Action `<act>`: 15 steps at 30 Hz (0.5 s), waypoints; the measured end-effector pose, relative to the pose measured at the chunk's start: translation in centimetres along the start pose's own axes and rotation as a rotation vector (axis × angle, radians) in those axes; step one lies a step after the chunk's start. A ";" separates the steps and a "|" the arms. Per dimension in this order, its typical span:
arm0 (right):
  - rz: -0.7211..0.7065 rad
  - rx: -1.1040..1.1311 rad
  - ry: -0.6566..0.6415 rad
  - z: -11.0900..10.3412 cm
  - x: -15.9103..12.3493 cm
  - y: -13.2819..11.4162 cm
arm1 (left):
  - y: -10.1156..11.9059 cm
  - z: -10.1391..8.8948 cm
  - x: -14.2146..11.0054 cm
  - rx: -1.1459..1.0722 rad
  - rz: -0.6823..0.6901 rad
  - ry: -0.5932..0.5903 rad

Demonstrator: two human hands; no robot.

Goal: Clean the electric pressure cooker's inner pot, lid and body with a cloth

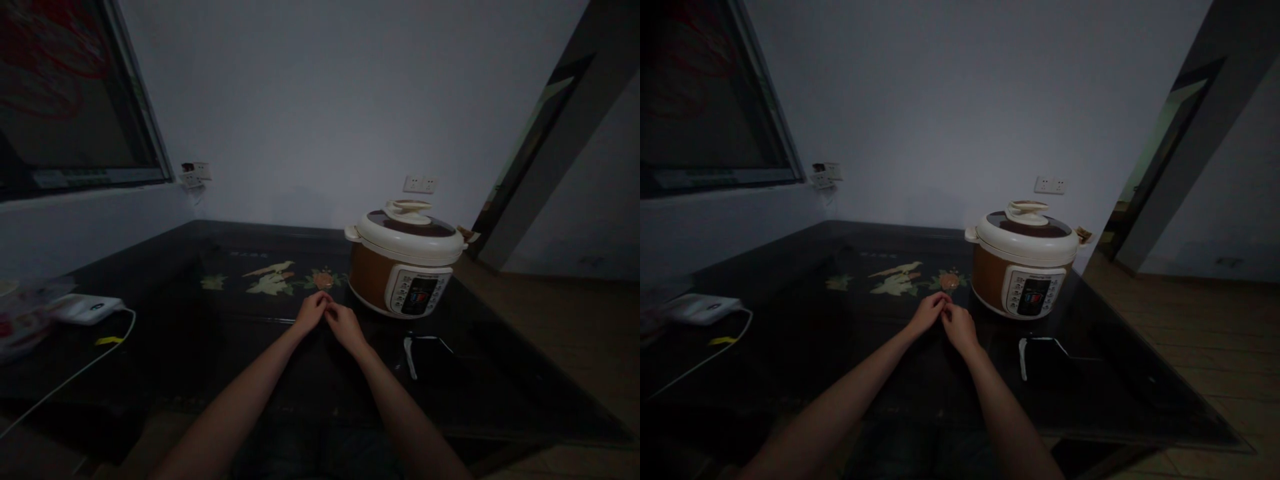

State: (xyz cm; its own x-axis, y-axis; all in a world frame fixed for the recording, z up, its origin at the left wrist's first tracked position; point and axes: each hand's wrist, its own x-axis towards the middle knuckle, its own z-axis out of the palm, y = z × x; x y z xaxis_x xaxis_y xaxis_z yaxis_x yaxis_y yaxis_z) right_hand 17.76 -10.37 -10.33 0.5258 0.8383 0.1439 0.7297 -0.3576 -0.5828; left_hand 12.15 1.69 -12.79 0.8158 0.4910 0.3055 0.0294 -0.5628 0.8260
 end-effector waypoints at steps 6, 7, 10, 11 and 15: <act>0.025 -0.067 -0.037 -1.8 -2.3 -2.1 | 0.1 0.2 -0.2 -0.032 -0.020 -0.016; 0.023 -0.071 -0.052 -2.3 -3.1 -2.7 | 0.1 0.2 -0.2 -0.041 -0.025 -0.025; 0.001 -0.052 -0.100 -4.4 -7.1 -4.6 | 0.1 0.3 -0.3 -0.063 -0.036 -0.045; -0.019 -0.029 -0.111 -5.2 -8.8 -5.2 | 0.0 0.4 -0.2 -0.068 -0.039 -0.049; -0.222 0.421 -0.231 -7.7 -16.4 -6.3 | -0.1 0.5 -0.1 -0.075 -0.056 -0.060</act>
State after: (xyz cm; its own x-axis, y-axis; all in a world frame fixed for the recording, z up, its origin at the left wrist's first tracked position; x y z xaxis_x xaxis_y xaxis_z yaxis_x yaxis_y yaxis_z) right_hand 7.93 -25.05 -2.85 0.2341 0.9609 0.1481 0.5485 -0.0047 -0.8362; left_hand 12.39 1.37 -13.19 0.8473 0.4782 0.2310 0.0344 -0.4834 0.8747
